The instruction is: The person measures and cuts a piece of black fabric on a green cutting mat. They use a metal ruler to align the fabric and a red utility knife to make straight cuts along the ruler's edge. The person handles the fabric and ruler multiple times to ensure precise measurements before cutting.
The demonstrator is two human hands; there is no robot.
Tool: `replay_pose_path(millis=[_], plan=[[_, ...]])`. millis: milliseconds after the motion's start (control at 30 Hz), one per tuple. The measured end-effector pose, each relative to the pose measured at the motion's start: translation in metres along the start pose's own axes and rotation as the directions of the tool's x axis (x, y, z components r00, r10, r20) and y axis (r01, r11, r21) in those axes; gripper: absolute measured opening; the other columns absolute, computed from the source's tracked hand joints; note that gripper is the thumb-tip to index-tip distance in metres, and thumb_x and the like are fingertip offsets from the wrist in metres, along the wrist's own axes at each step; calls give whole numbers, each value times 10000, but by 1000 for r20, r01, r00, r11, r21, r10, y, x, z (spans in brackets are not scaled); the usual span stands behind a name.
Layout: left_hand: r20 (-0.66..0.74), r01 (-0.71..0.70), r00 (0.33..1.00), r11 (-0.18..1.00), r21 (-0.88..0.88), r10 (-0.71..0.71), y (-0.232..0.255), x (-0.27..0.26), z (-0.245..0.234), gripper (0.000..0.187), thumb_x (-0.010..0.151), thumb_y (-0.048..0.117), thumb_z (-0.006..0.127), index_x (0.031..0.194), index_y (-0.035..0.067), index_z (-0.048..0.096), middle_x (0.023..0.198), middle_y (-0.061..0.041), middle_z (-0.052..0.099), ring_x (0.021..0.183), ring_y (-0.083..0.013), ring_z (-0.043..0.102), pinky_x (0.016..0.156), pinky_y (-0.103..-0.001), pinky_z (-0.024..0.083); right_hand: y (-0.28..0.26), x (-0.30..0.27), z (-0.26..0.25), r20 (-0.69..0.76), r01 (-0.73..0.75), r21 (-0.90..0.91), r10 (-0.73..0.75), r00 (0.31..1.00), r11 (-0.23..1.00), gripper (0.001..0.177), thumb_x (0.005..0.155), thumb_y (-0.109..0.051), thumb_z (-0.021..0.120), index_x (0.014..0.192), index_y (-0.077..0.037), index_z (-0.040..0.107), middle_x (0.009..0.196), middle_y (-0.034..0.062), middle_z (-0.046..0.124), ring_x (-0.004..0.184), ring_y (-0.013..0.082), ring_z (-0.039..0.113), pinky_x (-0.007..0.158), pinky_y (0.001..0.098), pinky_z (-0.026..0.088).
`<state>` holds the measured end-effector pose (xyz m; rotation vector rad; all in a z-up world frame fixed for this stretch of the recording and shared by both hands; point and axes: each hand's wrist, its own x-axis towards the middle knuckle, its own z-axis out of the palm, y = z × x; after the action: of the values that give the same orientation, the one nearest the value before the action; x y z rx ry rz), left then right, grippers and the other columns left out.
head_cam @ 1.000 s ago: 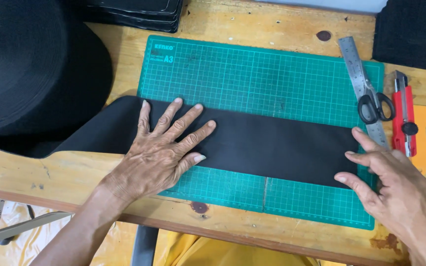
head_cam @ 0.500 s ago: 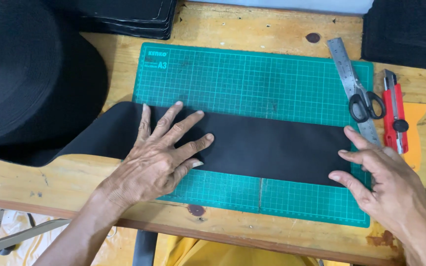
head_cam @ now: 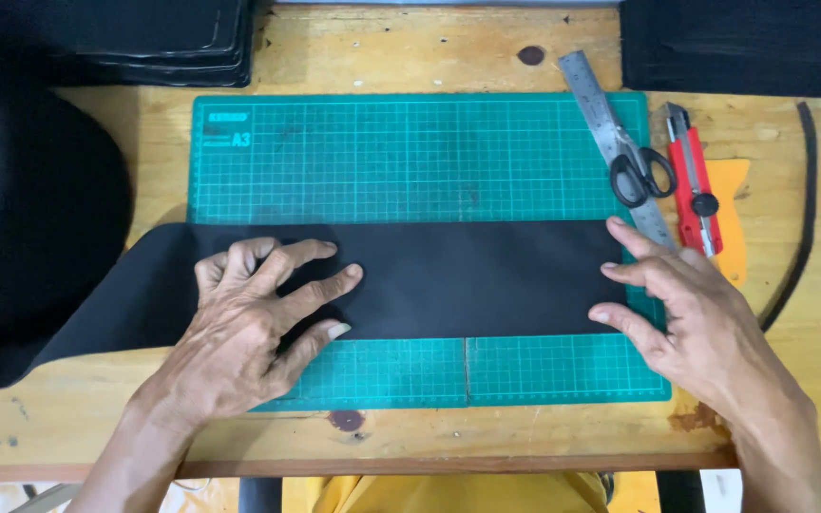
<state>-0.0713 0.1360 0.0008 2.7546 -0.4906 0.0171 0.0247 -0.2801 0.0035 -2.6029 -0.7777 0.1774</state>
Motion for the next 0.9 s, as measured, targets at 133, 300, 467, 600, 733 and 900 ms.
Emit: replay_pose_path(millis=[133,300,467,600,733,900], plan=[[10,-15,1000,1000,5,15,-2,1,1,490,952,501,591,1429,392,600,1504,-2,526,1255,-404,451,974,-524,299,4,-3,3,-57,38,-13,-39,998,999,421,835,-321,766,1168,-73,698,1575,74,550,1364,314,592,1069,488,431],[-43,-51,998,997,53,54,-2,0,3,491,973,479,562,1447,354,591,1477,13,519,1252,-363,441,898,-518,319,8,-3,6,-47,36,-10,-37,998,999,433,841,-354,757,1180,-90,702,1581,44,538,1343,271,601,1082,502,418],[-7,-30,1000,999,37,30,-4,0,4,508,945,505,580,1441,395,591,1478,29,520,1228,-350,442,833,-505,321,4,-2,-2,-8,11,58,-11,1000,998,408,850,-322,753,1180,-85,709,1595,50,509,1401,295,544,1142,525,371],[3,-10,1000,998,58,10,-9,-3,9,543,916,528,596,1445,403,590,1514,51,498,1263,-373,412,918,-525,317,6,0,-3,15,14,93,-15,1000,996,372,862,-302,747,1162,-84,717,1611,52,486,1406,257,538,1166,495,348],[-7,-14,1000,998,69,14,-8,-3,8,568,913,528,598,1463,388,578,1507,38,512,1230,-358,433,876,-504,317,7,-1,-3,15,8,82,-9,1000,997,370,877,-310,733,1169,-84,727,1616,23,473,1405,243,534,1180,513,325],[-8,-18,1000,998,63,19,-7,-2,7,555,913,517,606,1452,388,588,1510,42,510,1232,-353,430,896,-503,307,4,1,-6,29,11,103,-14,999,995,343,873,-294,736,1148,-91,714,1615,35,475,1382,221,549,1190,526,320]])
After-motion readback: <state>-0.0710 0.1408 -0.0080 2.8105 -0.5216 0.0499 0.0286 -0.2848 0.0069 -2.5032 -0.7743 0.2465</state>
